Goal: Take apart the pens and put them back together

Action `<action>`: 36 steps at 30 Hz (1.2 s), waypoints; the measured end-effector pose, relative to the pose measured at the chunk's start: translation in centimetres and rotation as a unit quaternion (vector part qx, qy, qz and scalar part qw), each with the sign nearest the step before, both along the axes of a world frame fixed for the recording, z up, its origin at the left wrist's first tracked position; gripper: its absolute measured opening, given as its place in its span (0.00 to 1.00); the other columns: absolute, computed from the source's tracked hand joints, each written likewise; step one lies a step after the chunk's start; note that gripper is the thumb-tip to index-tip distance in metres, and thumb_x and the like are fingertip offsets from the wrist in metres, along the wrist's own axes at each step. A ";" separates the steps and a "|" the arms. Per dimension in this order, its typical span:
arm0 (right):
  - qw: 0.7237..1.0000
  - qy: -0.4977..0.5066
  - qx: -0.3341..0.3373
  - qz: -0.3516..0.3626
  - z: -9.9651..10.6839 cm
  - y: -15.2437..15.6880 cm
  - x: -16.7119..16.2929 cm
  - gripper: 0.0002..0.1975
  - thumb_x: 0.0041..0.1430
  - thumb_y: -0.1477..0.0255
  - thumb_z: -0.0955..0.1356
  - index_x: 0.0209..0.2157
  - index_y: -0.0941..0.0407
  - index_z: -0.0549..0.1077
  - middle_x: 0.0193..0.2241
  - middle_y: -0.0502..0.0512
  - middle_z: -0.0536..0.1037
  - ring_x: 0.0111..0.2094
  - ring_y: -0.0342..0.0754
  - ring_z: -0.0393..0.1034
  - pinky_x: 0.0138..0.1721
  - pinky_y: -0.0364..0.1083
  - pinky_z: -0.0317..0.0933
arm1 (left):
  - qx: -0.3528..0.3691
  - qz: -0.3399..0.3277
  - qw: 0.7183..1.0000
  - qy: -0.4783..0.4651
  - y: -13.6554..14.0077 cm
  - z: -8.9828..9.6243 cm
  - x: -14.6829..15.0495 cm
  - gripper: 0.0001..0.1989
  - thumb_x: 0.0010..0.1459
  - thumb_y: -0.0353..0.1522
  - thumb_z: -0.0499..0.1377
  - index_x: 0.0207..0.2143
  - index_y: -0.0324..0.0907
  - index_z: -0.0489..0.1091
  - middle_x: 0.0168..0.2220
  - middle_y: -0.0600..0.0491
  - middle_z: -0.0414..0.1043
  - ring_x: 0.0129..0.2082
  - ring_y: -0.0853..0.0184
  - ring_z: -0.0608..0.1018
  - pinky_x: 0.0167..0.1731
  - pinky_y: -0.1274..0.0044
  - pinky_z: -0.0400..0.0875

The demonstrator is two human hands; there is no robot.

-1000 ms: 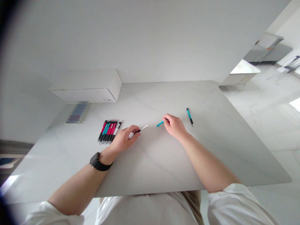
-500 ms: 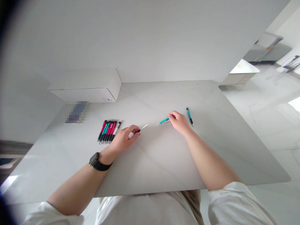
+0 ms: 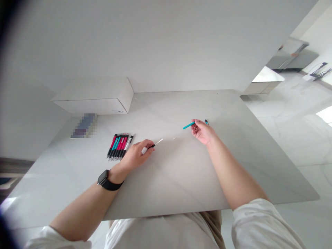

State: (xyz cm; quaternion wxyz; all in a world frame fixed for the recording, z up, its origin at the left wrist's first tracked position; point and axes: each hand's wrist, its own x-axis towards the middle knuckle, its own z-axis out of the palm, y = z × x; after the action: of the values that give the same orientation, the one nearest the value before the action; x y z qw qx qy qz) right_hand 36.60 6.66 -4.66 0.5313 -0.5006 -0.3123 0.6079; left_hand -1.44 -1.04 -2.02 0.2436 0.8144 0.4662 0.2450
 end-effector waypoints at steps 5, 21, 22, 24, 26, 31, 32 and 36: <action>0.998 -0.049 0.029 0.012 0.2 -0.3 -0.1 0.20 0.52 0.59 0.79 0.43 0.52 0.77 0.35 0.53 0.81 0.34 0.47 0.76 0.33 0.46 0.73 | 0.003 -0.004 1.000 0.003 0.1 -0.2 0.0 0.09 0.67 0.35 0.58 0.49 0.47 0.72 0.41 0.51 0.81 0.42 0.61 0.81 0.43 0.71 0.73; 0.817 -0.543 0.193 0.014 0.1 -0.2 -3.1 0.07 0.63 0.64 0.70 0.37 0.51 0.81 0.37 0.55 0.83 0.36 0.51 0.75 0.42 0.50 0.68 | 0.002 -0.007 1.000 0.016 0.2 -0.4 0.1 0.09 0.67 0.36 0.57 0.48 0.48 0.71 0.41 0.52 0.80 0.42 0.61 0.81 0.44 0.71 0.72; 0.809 -0.552 0.202 0.014 0.4 -0.4 -2.8 0.07 0.63 0.65 0.70 0.38 0.51 0.81 0.38 0.56 0.83 0.35 0.51 0.75 0.43 0.50 0.67 | 0.003 -0.007 1.000 0.017 0.2 -0.4 0.1 0.09 0.68 0.36 0.57 0.48 0.48 0.71 0.41 0.52 0.80 0.42 0.60 0.81 0.44 0.71 0.72; 0.805 -0.554 0.210 0.029 0.7 -1.1 -2.1 0.08 0.63 0.68 0.70 0.41 0.50 0.82 0.39 0.55 0.83 0.32 0.49 0.73 0.42 0.50 0.67 | 0.003 -0.009 1.000 0.017 0.2 -0.4 0.1 0.09 0.68 0.36 0.57 0.49 0.48 0.71 0.41 0.51 0.80 0.42 0.60 0.81 0.44 0.71 0.72; 0.809 -0.544 0.212 0.070 0.9 -1.8 -1.7 0.11 0.61 0.68 0.71 0.45 0.49 0.82 0.39 0.53 0.83 0.29 0.47 0.71 0.40 0.49 0.66 | 0.003 -0.010 1.000 0.015 0.2 -0.3 0.2 0.09 0.68 0.36 0.57 0.49 0.47 0.71 0.41 0.51 0.80 0.42 0.60 0.81 0.44 0.71 0.73; 0.804 -0.537 0.211 0.142 0.5 -2.5 -1.9 0.14 0.56 0.68 0.74 0.46 0.44 0.83 0.40 0.52 0.81 0.29 0.46 0.69 0.39 0.49 0.65 | 0.007 -0.007 1.000 0.012 0.1 -0.2 0.2 0.09 0.67 0.37 0.58 0.48 0.47 0.72 0.41 0.51 0.81 0.42 0.61 0.81 0.43 0.71 0.73; 0.804 -0.536 0.214 0.142 0.3 -2.4 -2.0 0.14 0.55 0.69 0.75 0.45 0.44 0.83 0.40 0.52 0.81 0.30 0.47 0.70 0.40 0.49 0.64 | 0.007 -0.006 1.000 0.012 0.1 -0.2 0.2 0.09 0.67 0.36 0.58 0.48 0.47 0.72 0.41 0.51 0.81 0.42 0.61 0.81 0.43 0.72 0.73; 0.789 -0.552 0.232 0.137 -0.5 -2.1 -2.4 0.15 0.57 0.70 0.75 0.46 0.44 0.83 0.40 0.53 0.81 0.33 0.50 0.72 0.42 0.50 0.64 | 0.003 -0.004 1.000 0.009 0.1 -0.1 0.2 0.09 0.67 0.36 0.58 0.48 0.47 0.72 0.41 0.52 0.81 0.42 0.61 0.81 0.44 0.72 0.73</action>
State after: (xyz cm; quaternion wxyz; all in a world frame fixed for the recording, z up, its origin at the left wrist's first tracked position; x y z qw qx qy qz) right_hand 34.24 4.60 -5.11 0.2797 -0.5650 -0.7491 0.2037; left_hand -1.27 -0.96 -2.16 0.2375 0.8194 0.4641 0.2381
